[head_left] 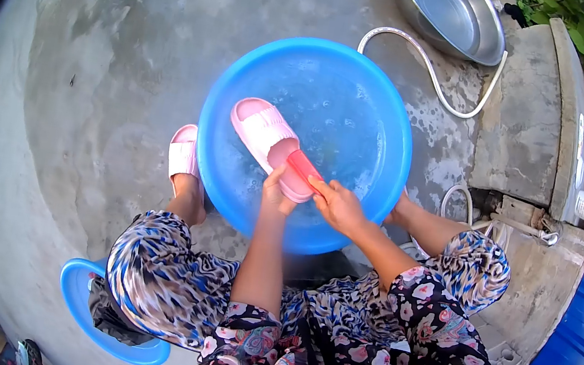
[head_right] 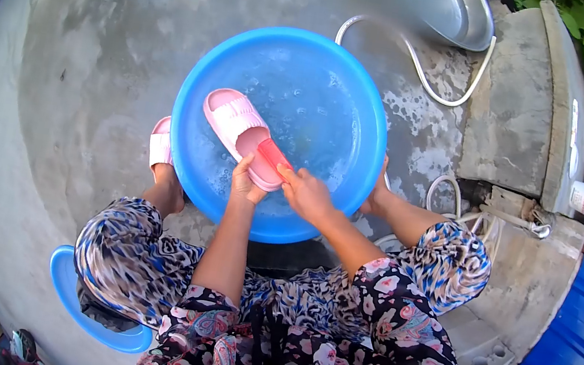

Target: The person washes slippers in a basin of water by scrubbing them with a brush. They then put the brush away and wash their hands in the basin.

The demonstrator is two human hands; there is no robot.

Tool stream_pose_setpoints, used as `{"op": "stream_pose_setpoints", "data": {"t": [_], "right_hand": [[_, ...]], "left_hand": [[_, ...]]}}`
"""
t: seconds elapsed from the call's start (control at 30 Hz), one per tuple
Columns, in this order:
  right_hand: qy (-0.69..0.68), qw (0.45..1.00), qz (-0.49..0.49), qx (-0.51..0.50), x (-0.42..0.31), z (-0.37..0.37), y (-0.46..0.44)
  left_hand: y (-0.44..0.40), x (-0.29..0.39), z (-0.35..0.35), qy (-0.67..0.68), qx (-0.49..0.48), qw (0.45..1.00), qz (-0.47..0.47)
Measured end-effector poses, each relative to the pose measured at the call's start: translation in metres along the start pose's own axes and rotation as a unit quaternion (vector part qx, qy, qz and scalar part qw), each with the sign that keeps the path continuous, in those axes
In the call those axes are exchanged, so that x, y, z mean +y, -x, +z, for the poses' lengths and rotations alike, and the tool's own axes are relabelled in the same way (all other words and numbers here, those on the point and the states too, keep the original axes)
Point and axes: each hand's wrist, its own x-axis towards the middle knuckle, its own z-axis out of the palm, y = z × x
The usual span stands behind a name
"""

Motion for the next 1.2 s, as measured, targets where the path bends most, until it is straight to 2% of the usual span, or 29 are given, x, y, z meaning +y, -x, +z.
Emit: {"op": "stream_pose_setpoints", "data": {"t": [0.07,0.17,0.27,0.33,0.37,0.4,0.43,0.5,0.53,0.57,0.63,0.67,0.7,0.77,0.83,0.87,0.9,1.0,1.07,1.1,1.17,1.2], "right_hand": [[-0.088,0.993,-0.075,0.026,0.008,-0.001,-0.005],[-0.116,0.993,-0.018,-0.001,0.005,-0.003,-0.011],[-0.046,0.999,0.003,0.026,0.001,-0.003,-0.060],[-0.021,0.999,0.001,0.043,-0.004,0.001,-0.104],[-0.015,0.998,0.043,0.034,-0.010,0.005,-0.132],[-0.009,0.996,0.084,0.029,-0.013,0.011,-0.151],[-0.009,0.996,0.086,0.025,-0.013,0.015,-0.154],[-0.056,0.996,0.001,0.062,-0.009,0.010,-0.152],[-0.056,0.997,0.043,-0.013,-0.006,0.000,-0.145],[-0.033,0.998,0.058,-0.004,-0.002,-0.007,-0.133],[-0.008,0.991,0.102,-0.089,0.008,-0.020,-0.116],[-0.006,0.990,0.108,-0.094,0.003,-0.020,-0.110],[0.003,0.990,0.110,-0.090,-0.005,-0.019,-0.109],[0.012,0.991,0.105,-0.080,-0.021,-0.015,-0.113],[-0.047,0.995,0.084,-0.025,-0.037,-0.006,-0.111],[-0.078,0.996,0.030,0.031,-0.042,-0.003,-0.100],[-0.078,0.996,0.028,0.030,-0.046,-0.004,-0.087],[-0.130,0.991,0.020,-0.001,-0.042,-0.018,-0.039],[-0.048,0.989,0.115,-0.079,-0.034,-0.028,-0.015],[-0.048,0.989,0.117,-0.077,-0.032,-0.027,-0.021],[0.046,0.991,0.116,-0.052,-0.031,-0.022,-0.052],[0.045,0.991,0.116,-0.050,-0.030,-0.019,-0.074]], "left_hand": [[0.000,0.004,0.009,0.028,-0.023,0.999,-0.012],[-0.017,0.000,0.015,0.045,-0.070,0.996,-0.011],[-0.036,-0.006,0.012,-0.043,-0.013,0.999,0.015],[-0.034,-0.012,0.026,-0.057,-0.008,0.998,0.021],[-0.034,-0.014,0.029,-0.081,-0.006,0.996,0.029],[-0.041,-0.014,0.027,-0.040,0.008,0.999,-0.005],[-0.042,-0.009,0.020,-0.037,0.011,0.999,-0.006],[-0.043,-0.005,0.017,-0.079,-0.022,0.996,0.024],[-0.044,-0.004,0.019,-0.041,0.007,0.997,0.058],[-0.047,0.010,0.028,0.014,-0.122,0.990,0.073],[-0.045,0.028,0.033,0.015,-0.042,0.996,0.075],[-0.054,0.033,0.036,-0.013,-0.078,0.992,0.098],[-0.054,0.028,0.032,-0.011,-0.076,0.992,0.095],[-0.061,0.023,0.028,-0.070,0.019,0.989,0.132],[-0.059,0.032,0.034,-0.060,0.030,0.986,0.156],[-0.056,0.039,0.034,0.029,0.006,0.989,0.147],[-0.054,0.048,0.039,0.118,-0.019,0.983,0.136],[-0.048,0.054,0.035,0.116,-0.005,0.983,0.142],[-0.045,0.050,0.037,0.124,-0.025,0.985,0.117],[-0.046,0.044,0.038,0.124,-0.026,0.985,0.115],[-0.047,0.026,0.039,0.115,-0.041,0.989,0.082],[-0.051,0.016,0.045,0.076,0.045,0.991,0.104]]}}
